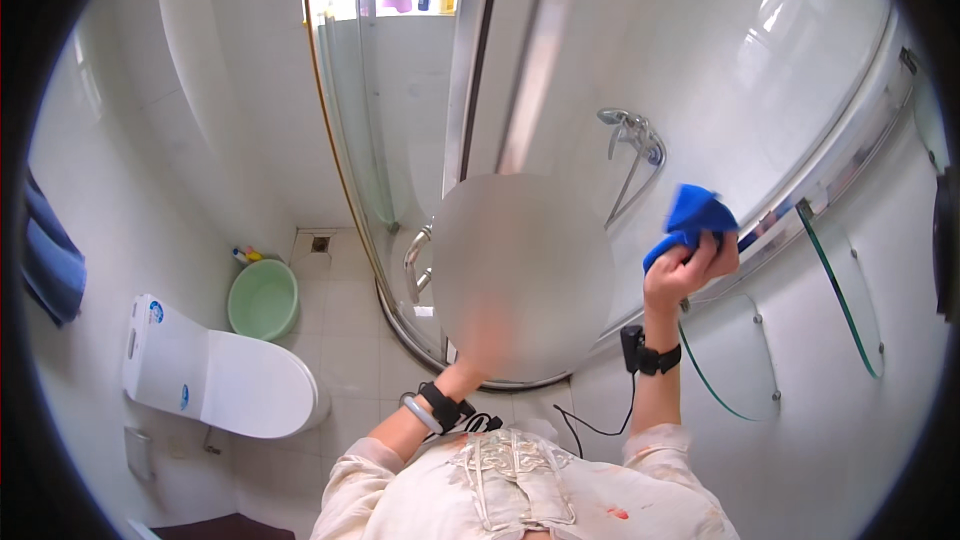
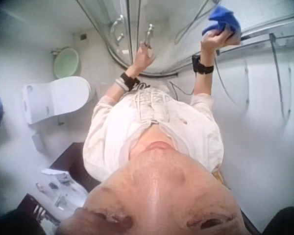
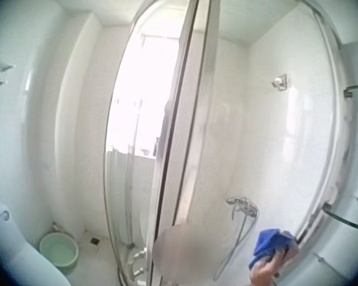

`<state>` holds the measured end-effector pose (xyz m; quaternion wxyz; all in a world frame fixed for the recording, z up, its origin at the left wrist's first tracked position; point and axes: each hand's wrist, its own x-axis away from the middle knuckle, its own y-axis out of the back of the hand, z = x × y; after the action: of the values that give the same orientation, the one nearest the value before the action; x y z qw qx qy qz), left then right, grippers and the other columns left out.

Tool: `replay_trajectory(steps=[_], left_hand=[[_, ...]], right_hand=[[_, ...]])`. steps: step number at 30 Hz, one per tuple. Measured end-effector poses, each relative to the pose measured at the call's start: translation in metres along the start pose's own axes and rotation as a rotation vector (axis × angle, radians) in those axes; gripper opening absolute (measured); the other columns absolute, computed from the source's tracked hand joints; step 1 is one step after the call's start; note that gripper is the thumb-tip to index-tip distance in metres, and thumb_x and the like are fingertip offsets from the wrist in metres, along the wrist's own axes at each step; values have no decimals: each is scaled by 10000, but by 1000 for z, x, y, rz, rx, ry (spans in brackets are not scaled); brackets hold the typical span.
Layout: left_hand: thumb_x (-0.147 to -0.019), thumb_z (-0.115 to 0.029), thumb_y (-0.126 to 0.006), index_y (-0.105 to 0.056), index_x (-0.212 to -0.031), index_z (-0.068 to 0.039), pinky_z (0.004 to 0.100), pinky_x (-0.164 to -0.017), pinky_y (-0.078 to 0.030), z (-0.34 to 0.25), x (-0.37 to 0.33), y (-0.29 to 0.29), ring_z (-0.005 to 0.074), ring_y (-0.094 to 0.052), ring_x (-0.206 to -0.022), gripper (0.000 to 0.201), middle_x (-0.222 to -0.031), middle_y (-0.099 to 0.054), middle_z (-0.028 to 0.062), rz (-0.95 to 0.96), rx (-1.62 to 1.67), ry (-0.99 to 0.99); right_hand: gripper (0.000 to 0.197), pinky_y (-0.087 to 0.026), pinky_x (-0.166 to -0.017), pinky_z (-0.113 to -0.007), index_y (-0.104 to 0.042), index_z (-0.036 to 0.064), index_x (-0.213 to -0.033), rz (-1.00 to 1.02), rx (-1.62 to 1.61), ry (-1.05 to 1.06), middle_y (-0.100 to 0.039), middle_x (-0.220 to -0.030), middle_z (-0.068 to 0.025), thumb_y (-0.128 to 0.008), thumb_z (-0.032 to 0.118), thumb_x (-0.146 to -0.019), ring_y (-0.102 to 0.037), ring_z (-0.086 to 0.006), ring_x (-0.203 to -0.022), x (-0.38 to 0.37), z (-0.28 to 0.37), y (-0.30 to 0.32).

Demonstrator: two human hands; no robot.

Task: The person wipes the glass door and interior walls of a shower enclosure using a blue cloth. They briefly rinse the cloth at the sink and continue wiping the glass surfaces.

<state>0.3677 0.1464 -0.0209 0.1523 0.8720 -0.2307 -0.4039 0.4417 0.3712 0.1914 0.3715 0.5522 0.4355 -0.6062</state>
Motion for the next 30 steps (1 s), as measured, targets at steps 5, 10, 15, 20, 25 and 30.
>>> replay_trajectory(steps=[5, 10, 15, 20, 25, 30], left_hand=[[-836, -144, -607, -466, -1304, -23, 459, -1030, -341, -38, -32, 25, 335, -455, -1191, 504, -1275, -498, 170, -27, -157, -161], [-742, -78, -631, -478, -1162, -58, 474, -952, -302, 0, -83, 95, 330, -406, -1155, 447, -1187, -434, 151, -403, -548, -70], [-800, 35, -570, -433, -1170, -96, 467, -631, -473, 50, -81, 117, 419, -611, -844, 416, -997, -598, 200, -257, -344, 290], [-817, 60, -541, -425, -1121, -88, 487, -631, -465, 51, -88, 109, 438, -611, -810, 358, -890, -630, 205, -270, -308, 268], [-841, 33, -541, -434, -1114, -95, 477, -599, -471, 52, -88, 112, 414, -625, -760, 319, -864, -636, 197, -243, -420, 253], [-844, 10, -547, -449, -1096, -106, 435, -533, -503, 73, -82, 115, 351, -645, -657, 294, -854, -635, 176, -194, -521, 219]], right_hand=[[259, -423, -887, -476, -622, -25, -1040, 544, -406, 64, -594, -1115, -183, -556, 40, -799, -545, -370, -986, 53, 35, 39], [316, -462, -809, -436, -615, 5, -1074, 972, -584, 239, -616, -974, -145, -596, 49, -762, -583, -292, -897, 78, 67, 56], [110, -482, -582, -377, -583, -18, -860, 1109, -413, 235, -545, -717, -142, -578, 38, -766, -564, -265, -624, 118, 28, 62], [236, -481, -716, -381, -580, -3, -965, 1111, -477, 323, -566, -864, -136, -608, 69, -742, -572, -271, -787, 107, 0, 62], [375, -469, -894, -381, -569, 23, -1138, 1186, -387, 319, -593, -1077, -120, -652, 126, -787, -570, -267, -990, 126, -10, 63], [340, -482, -855, -366, -566, 41, -1133, 1236, -578, 161, -587, -1080, -108, -652, 157, -825, -573, -264, -970, 139, -17, 62]])
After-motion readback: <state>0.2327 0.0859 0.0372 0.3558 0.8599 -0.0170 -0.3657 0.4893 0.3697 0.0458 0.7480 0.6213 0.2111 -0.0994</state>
